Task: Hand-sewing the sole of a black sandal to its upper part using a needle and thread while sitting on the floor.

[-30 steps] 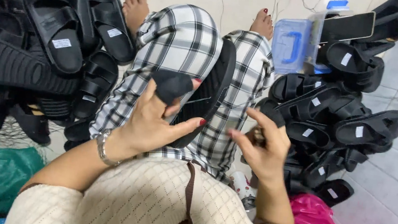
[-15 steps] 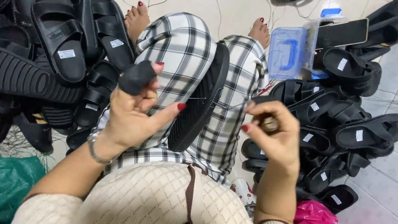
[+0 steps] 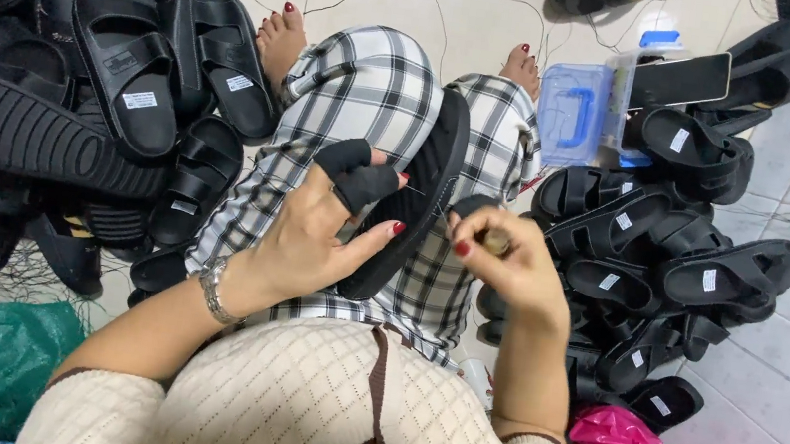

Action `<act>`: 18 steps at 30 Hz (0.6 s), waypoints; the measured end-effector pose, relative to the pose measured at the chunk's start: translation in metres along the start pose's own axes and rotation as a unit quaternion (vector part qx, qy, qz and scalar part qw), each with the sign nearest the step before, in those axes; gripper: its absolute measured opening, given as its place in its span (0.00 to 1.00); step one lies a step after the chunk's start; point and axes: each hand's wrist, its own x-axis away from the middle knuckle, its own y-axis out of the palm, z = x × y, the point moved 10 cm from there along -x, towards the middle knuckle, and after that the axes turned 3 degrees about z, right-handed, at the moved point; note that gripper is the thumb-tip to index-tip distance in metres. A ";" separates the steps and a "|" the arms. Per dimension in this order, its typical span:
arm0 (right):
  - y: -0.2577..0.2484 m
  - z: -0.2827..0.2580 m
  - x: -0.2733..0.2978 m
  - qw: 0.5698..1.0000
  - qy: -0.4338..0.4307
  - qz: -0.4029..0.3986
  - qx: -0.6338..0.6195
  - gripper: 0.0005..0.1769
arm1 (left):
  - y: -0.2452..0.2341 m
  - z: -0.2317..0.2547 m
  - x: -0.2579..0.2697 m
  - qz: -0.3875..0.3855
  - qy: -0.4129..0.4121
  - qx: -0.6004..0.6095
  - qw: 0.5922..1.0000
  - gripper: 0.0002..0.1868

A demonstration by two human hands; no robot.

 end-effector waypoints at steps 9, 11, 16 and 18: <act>0.010 -0.088 -0.018 0.985 -0.126 -0.105 0.048 0.12 | 0.014 -0.005 0.005 -0.011 0.028 -0.039 0.999 0.21; 0.003 -0.074 -0.006 0.975 -0.109 -0.159 0.106 0.08 | 0.011 -0.009 0.005 0.000 0.019 -0.023 1.000 0.20; 0.009 -0.070 0.007 0.842 -0.089 -0.058 0.529 0.18 | 0.008 -0.043 0.022 0.062 -0.026 -0.017 0.998 0.17; 0.029 -0.067 0.010 0.784 -0.169 -0.011 0.597 0.28 | 0.000 -0.037 0.018 0.093 -0.017 -0.015 0.995 0.15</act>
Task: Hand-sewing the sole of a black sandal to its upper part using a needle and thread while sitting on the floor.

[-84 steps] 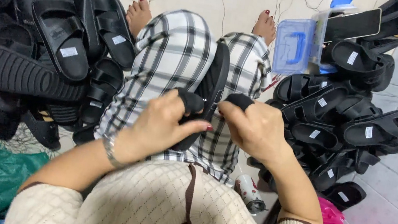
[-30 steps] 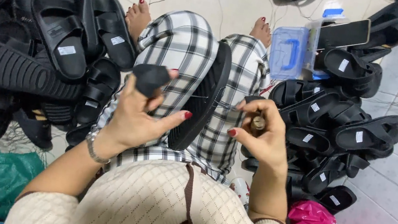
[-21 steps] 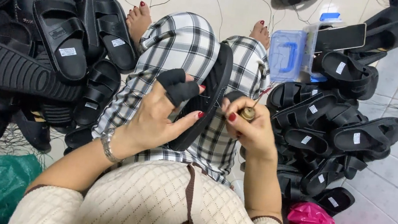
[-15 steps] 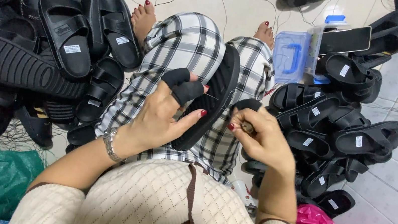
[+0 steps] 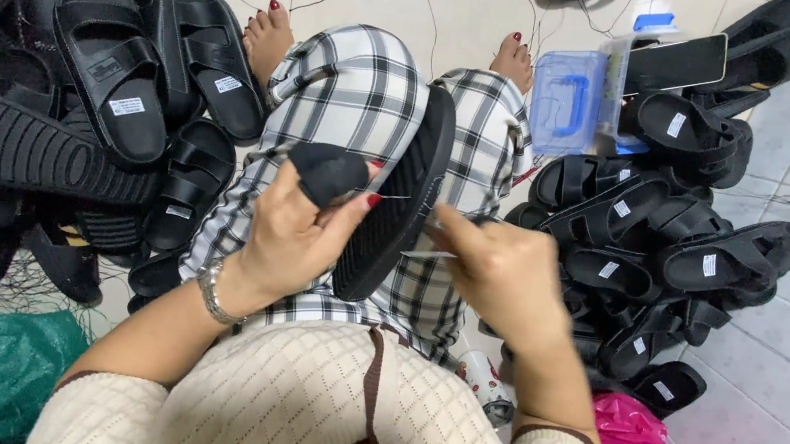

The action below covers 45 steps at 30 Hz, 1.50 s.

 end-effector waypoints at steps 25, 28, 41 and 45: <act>0.051 0.053 0.004 0.542 0.106 0.149 -0.820 0.12 | 0.025 0.044 -0.022 -0.188 0.140 -0.189 0.954 0.18; 0.050 0.055 0.000 0.617 0.137 0.177 -0.755 0.09 | 0.027 0.031 -0.001 -0.146 0.183 -0.280 0.931 0.33; 0.019 0.017 -0.038 0.965 0.193 0.076 -0.163 0.38 | 0.052 -0.003 0.088 -0.167 0.114 -0.201 0.958 0.24; 0.001 0.005 -0.041 0.964 0.176 0.116 -0.161 0.34 | 0.070 -0.020 0.092 -0.202 0.079 -0.200 0.956 0.30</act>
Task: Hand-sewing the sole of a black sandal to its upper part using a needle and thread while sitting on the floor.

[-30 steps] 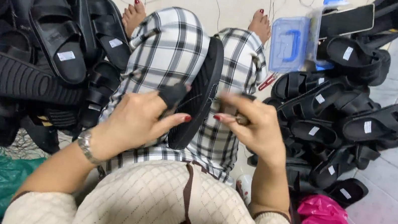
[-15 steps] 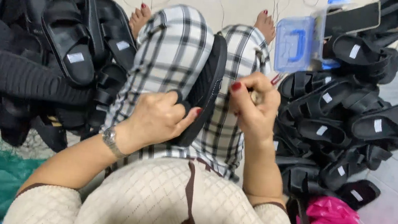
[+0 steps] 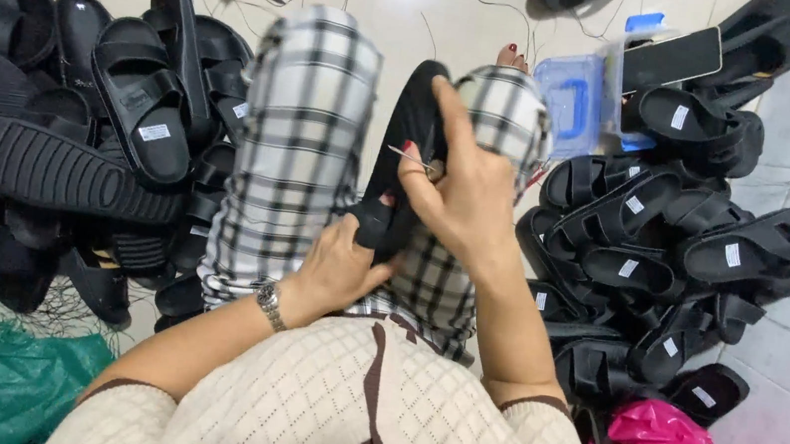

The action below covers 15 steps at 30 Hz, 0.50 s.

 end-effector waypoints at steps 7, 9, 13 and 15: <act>0.014 0.032 0.016 0.995 0.017 0.063 -0.073 0.35 | -0.018 -0.012 0.000 -0.027 -0.034 0.038 0.998 0.25; 0.019 0.047 0.020 0.973 0.003 -0.071 -0.218 0.34 | -0.039 0.003 -0.017 -0.175 -0.115 0.242 0.947 0.18; -0.035 0.124 0.037 0.980 0.092 -0.065 -0.164 0.26 | -0.115 -0.093 -0.006 -0.162 -0.363 0.316 0.862 0.18; -0.052 0.129 0.047 0.979 0.070 -0.096 0.167 0.27 | -0.167 -0.180 0.003 -0.018 -0.288 -0.176 0.941 0.29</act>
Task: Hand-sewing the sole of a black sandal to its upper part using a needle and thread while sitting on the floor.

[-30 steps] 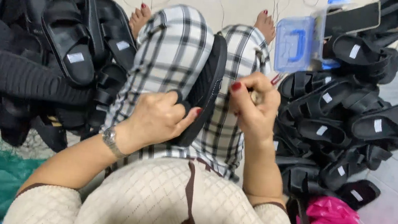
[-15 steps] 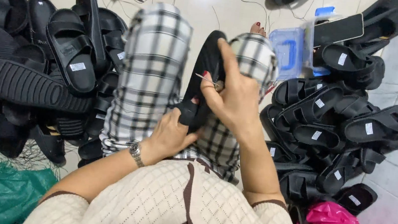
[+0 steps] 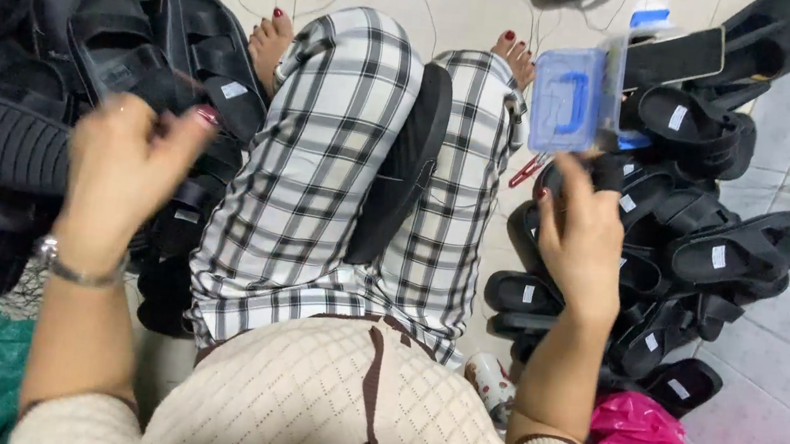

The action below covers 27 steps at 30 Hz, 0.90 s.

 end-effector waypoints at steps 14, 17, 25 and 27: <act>0.024 -0.088 0.008 0.961 -0.247 -0.065 0.108 0.28 | 0.010 0.235 -0.008 -0.038 0.443 0.051 0.894 0.65; 0.018 -0.093 0.006 0.957 -0.260 -0.061 0.116 0.29 | 0.005 0.237 -0.007 -0.017 0.453 0.069 0.889 0.65; 0.007 -0.115 0.007 0.940 -0.240 -0.093 0.224 0.38 | 0.005 0.244 -0.006 0.042 0.486 0.083 0.869 0.68; 0.011 -0.112 0.002 0.946 -0.246 -0.103 0.185 0.36 | 0.007 0.244 -0.006 0.084 0.505 0.062 0.857 0.66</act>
